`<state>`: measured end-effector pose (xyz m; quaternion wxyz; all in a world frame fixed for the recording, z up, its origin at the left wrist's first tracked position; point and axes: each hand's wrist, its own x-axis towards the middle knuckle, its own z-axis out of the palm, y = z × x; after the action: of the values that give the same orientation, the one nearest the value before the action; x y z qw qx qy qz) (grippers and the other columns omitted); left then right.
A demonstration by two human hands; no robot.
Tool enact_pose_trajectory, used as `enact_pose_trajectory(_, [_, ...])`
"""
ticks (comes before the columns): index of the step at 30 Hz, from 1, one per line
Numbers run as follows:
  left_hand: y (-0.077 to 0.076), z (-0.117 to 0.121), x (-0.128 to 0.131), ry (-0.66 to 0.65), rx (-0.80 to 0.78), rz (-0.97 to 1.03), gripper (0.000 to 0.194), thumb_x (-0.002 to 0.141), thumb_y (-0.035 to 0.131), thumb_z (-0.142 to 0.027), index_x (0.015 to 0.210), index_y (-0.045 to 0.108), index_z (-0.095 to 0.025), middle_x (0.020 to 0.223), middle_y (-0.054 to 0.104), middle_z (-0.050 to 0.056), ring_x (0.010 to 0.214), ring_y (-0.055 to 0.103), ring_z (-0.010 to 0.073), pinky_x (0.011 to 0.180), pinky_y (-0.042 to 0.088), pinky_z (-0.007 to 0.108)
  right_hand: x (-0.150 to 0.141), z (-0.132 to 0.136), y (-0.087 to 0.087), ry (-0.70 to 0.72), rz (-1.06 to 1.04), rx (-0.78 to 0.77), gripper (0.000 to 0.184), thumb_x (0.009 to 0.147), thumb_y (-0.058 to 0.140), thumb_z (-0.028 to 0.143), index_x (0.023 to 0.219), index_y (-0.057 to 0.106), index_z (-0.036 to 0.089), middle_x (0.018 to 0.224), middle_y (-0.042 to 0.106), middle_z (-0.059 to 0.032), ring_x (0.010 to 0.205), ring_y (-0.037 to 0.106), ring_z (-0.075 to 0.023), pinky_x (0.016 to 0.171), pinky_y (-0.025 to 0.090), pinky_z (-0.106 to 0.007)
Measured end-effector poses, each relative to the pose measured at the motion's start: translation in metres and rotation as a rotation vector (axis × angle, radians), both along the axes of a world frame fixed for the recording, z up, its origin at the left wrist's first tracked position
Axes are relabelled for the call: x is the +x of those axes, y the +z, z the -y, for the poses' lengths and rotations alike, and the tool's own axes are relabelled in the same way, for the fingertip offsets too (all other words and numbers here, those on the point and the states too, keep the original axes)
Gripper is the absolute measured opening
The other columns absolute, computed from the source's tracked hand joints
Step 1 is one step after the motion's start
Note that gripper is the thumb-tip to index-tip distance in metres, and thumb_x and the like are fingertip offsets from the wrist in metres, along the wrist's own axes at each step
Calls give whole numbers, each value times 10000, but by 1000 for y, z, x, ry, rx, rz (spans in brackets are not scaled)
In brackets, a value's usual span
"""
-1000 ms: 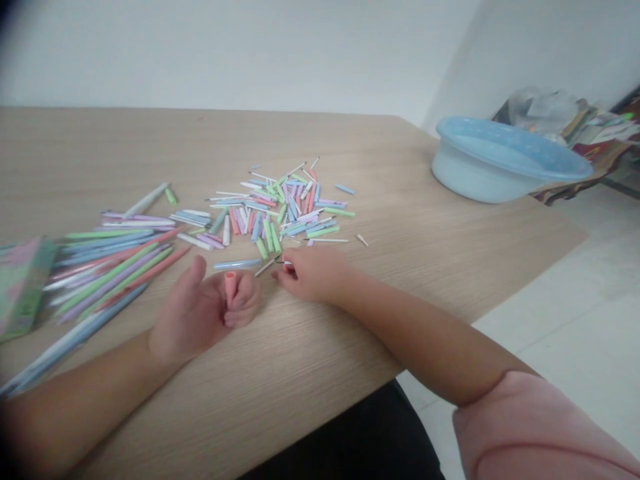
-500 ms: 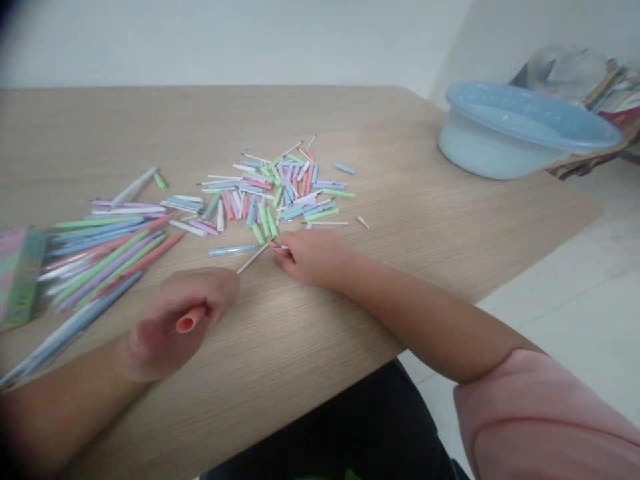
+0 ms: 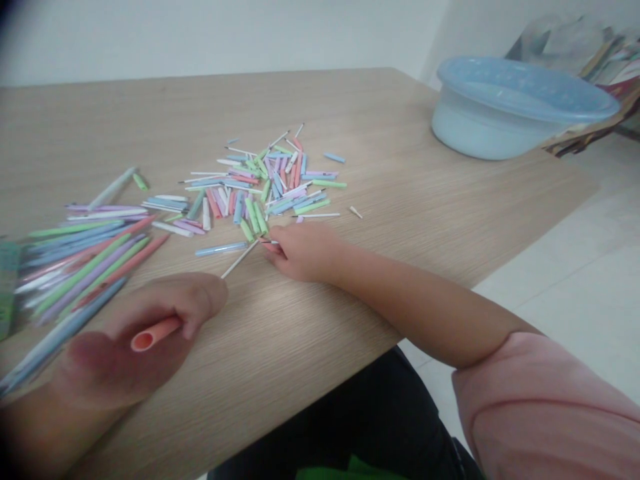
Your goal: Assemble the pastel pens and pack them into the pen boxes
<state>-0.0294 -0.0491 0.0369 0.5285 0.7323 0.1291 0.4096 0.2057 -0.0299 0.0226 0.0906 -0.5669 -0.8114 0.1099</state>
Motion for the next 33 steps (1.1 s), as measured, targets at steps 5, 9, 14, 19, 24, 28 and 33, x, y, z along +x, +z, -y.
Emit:
enact_pose_trajectory(5, [-6, -2, 2, -27, -77, 12, 646, 964, 387, -754, 661, 526, -200, 598, 431, 31, 608, 440, 183, 620, 370, 359, -1, 1, 3, 6, 38, 5, 370, 1046, 448, 476, 1041, 666, 178, 968, 751, -122, 802, 630, -237, 647, 294, -340])
enact_pose_trajectory(9, [2, -9, 11, -86, -591, 107, 536, 901, 591, -690, 710, 522, -194, 645, 379, -9, 554, 340, 121, 498, 332, 267, -2, 1, 4, -27, 69, 20, 425, 1078, 364, 478, 1057, 662, 177, 969, 759, -119, 789, 631, -229, 644, 292, -338])
enact_pose_trajectory(14, [16, -12, 20, -24, -1093, 230, 351, 967, 584, -420, 730, 467, -188, 637, 332, -36, 516, 309, 88, 448, 347, 196, -2, 1, 2, -23, 64, 26, 397, 1069, 390, 473, 1069, 662, 183, 929, 761, -105, 741, 619, -217, 610, 247, -340])
enact_pose_trajectory(19, [7, -15, 23, 41, -1189, 290, 365, 1034, 480, -403, 744, 469, -183, 677, 425, -10, 568, 446, 101, 536, 477, 224, -2, 1, 2, -48, 76, 20, 429, 1069, 377, 494, 1035, 660, 173, 899, 749, -118, 722, 603, -214, 603, 234, -345])
enact_pose_trajectory(24, [-2, -19, 23, 27, -1163, 255, 393, 1056, 426, -452, 773, 496, -189, 700, 455, 2, 598, 501, 122, 566, 497, 258, -1, 1, 0, -67, 64, 21, 420, 1060, 397, 489, 1001, 673, 178, 894, 744, -121, 692, 566, -208, 609, 226, -343])
enact_pose_trajectory(28, [-6, -17, 22, 18, -1085, 168, 388, 1047, 455, -474, 785, 493, -191, 694, 445, -6, 576, 481, 117, 543, 468, 259, -1, 1, -1, -75, 32, 29, 422, 1057, 410, 496, 948, 673, 184, 844, 725, -106, 654, 520, -194, 605, 208, -346])
enact_pose_trajectory(33, [-24, -18, 18, 180, -384, 136, 292, 1023, 569, -444, 862, 543, -203, 730, 526, -4, 626, 549, 133, 574, 473, 278, -2, 1, 6, -113, -104, 35, 502, 1050, 405, 593, 823, 620, 199, 715, 628, -48, 599, 436, -164, 589, 218, -337])
